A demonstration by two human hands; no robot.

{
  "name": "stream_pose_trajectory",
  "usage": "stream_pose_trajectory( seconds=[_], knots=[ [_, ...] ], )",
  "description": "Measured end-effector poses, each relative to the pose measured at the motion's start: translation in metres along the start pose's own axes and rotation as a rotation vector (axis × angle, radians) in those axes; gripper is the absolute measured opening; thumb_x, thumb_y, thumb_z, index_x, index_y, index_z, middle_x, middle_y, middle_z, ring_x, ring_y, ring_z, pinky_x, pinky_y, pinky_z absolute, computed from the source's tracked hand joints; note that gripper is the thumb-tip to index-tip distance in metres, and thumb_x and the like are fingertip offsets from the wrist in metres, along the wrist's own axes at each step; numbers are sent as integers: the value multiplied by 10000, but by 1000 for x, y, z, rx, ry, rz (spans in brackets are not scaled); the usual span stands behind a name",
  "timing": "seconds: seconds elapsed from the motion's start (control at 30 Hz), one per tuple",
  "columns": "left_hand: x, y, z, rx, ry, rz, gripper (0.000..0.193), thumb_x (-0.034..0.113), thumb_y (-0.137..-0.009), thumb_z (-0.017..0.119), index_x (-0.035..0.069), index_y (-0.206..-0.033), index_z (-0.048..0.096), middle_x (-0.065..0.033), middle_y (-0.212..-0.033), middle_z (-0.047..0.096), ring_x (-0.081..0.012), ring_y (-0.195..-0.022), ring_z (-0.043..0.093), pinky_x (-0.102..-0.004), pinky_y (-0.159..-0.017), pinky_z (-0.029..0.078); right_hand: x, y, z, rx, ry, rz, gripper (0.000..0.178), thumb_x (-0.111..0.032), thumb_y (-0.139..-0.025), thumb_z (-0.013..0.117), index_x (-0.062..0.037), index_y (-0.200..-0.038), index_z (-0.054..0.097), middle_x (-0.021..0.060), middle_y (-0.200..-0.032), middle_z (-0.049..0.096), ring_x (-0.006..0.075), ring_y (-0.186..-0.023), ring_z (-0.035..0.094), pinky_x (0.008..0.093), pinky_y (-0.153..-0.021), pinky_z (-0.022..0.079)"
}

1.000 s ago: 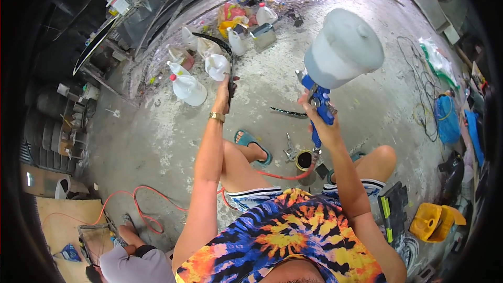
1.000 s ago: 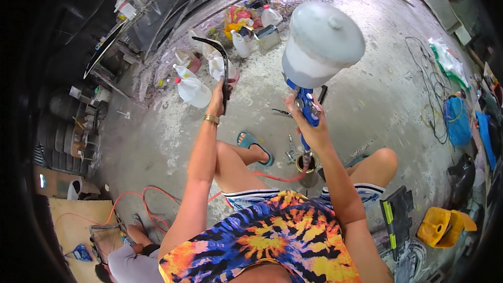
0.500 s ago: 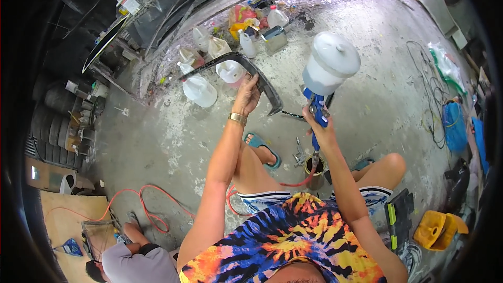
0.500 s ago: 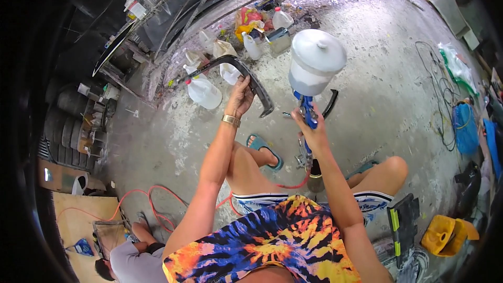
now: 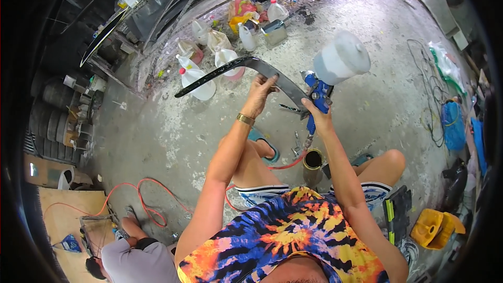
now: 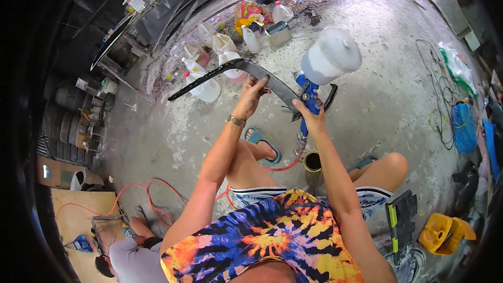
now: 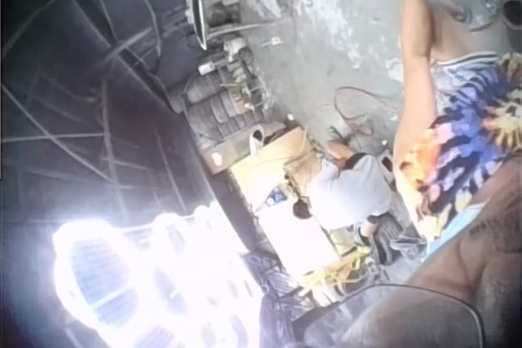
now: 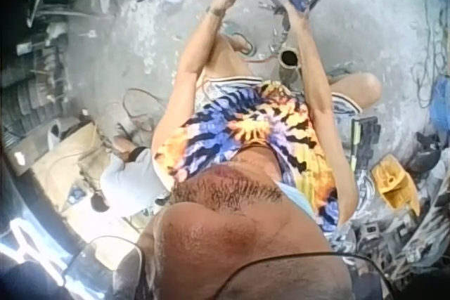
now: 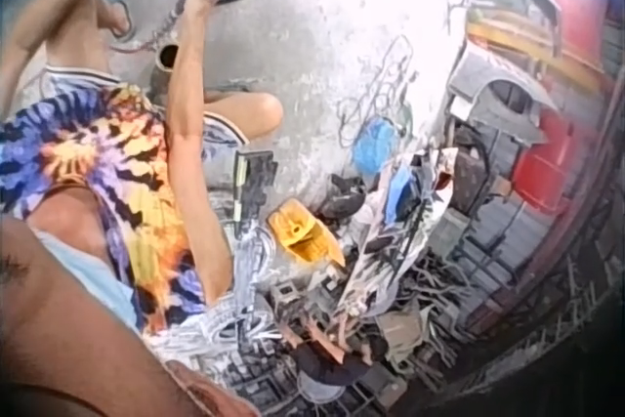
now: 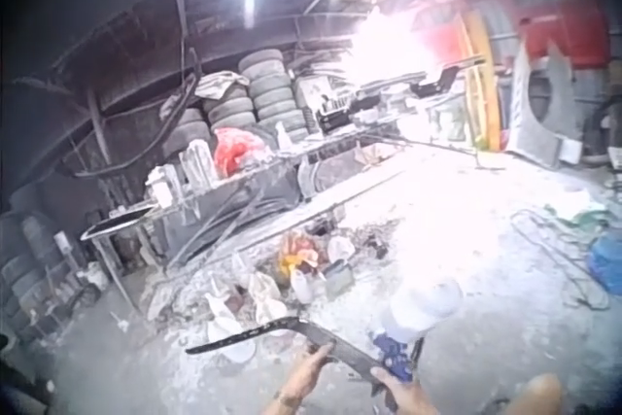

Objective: Preparing a spray gun and automotive trim pieces for painting in a workshop.

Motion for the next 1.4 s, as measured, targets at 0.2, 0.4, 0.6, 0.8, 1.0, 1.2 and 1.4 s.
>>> stream_pose_trajectory(
  seconds=[0.2,0.4,0.6,0.8,1.0,1.2,1.4],
  knots=[
    [24,3,-31,153,29,95,203,179,-866,679,12,-953,604,-89,-855,648,-179,-797,655,-290,-661,503,-12,-2,-19,17,-86,10,435,-165,-771,771,-61,-1156,598,22,-1083,613,108,-913,592,275,-789,493],
    [30,4,-33,138,-35,191,133,139,-892,636,22,-952,657,-101,-855,691,-170,-774,657,-285,-739,514,-25,-18,-27,-1,-58,-41,405,-171,-792,747,-84,-1154,586,20,-1003,613,111,-841,605,247,-575,537],
    [49,3,-51,200,67,367,126,127,-873,658,19,-939,654,-92,-874,690,-162,-798,635,-312,-793,498,-52,-14,-51,304,11,-111,267,-208,-885,635,-12,-1067,627,73,-1034,645,155,-960,622,304,-606,589],
    [55,-9,-59,206,-37,435,170,87,-874,651,26,-1030,629,-41,-920,653,-122,-810,590,-269,-749,477,-106,43,-21,55,7,-121,285,-205,-917,576,-85,-1175,562,67,-1048,639,103,-924,614,229,-491,498],
    [51,-15,-38,211,-197,431,193,86,-876,645,38,-1062,626,-18,-960,653,-106,-867,586,-272,-782,475,-113,84,49,-337,-25,143,333,-177,-865,676,-81,-1170,582,-6,-944,646,37,-588,540,198,-439,426],
    [49,-10,-28,272,-367,347,221,77,-897,612,14,-1108,597,-52,-1000,647,-136,-895,601,-283,-831,492,-105,85,76,-488,-72,114,318,-158,-864,680,-77,-1144,552,-31,-917,621,7,-648,536,187,-443,410],
    [46,-20,-25,246,-259,382,210,167,-892,641,20,-1042,641,-27,-909,672,-129,-823,611,-276,-788,467,-105,72,57,-190,-8,86,337,-160,-862,687,-75,-1155,543,-47,-825,588,9,-597,502,182,-437,380]
  ],
)
Point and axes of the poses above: each hand's wrist, its own y-axis away from the middle knuckle, its own z-axis out of the palm, x = y × z, the point moved 4 cm from there along -y, towards the middle knuckle
